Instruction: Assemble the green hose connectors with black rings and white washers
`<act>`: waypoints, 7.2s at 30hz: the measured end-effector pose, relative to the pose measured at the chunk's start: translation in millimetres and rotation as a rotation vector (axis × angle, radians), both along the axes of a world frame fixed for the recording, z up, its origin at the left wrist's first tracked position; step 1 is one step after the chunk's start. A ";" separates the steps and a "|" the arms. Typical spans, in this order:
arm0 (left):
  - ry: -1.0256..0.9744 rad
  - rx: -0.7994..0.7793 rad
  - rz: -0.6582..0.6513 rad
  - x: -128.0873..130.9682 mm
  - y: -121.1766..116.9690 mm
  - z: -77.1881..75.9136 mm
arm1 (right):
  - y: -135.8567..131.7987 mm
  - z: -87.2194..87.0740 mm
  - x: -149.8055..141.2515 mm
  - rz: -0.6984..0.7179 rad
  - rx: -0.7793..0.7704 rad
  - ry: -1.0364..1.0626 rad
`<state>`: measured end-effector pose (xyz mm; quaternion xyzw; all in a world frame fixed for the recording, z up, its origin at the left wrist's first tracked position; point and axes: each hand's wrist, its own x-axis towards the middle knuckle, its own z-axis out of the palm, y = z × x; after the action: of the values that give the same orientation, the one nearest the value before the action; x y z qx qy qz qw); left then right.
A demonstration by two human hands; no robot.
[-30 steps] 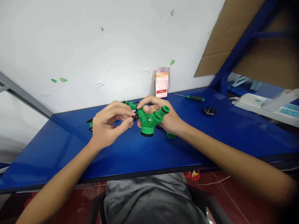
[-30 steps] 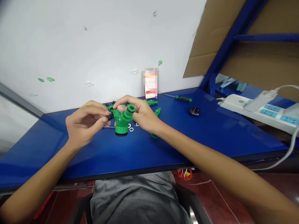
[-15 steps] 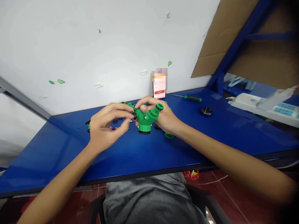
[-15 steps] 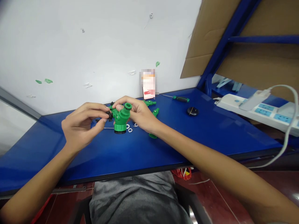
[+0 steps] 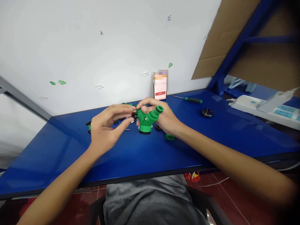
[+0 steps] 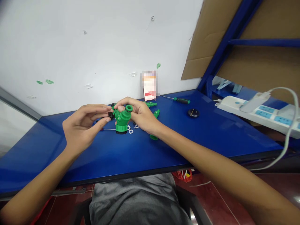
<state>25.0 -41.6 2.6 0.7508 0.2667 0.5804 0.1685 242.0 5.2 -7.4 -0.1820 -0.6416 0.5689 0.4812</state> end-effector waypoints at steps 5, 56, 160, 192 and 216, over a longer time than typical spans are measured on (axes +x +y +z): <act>-0.008 -0.044 -0.002 -1.1 1.6 1.0 | -1.5 1.9 0.0 -0.049 0.074 0.015; 0.104 0.040 0.058 -9.2 23.1 -9.8 | 2.0 -9.0 -0.5 -0.087 0.137 -0.083; 1.052 -0.050 0.153 7.9 93.6 -43.3 | 37.7 -8.7 11.5 -0.294 -0.525 0.001; 0.294 -0.473 0.018 11.5 44.7 -4.1 | 14.3 -19.2 1.5 -0.471 0.236 -0.502; 0.176 -0.508 0.006 14.2 47.2 -13.1 | 15.2 -21.9 1.0 -0.474 0.261 -0.503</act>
<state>39.2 5.6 -10.5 0.7312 0.4195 0.4279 0.3259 243.0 20.3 -29.3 -0.3970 -0.7470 0.2925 0.4459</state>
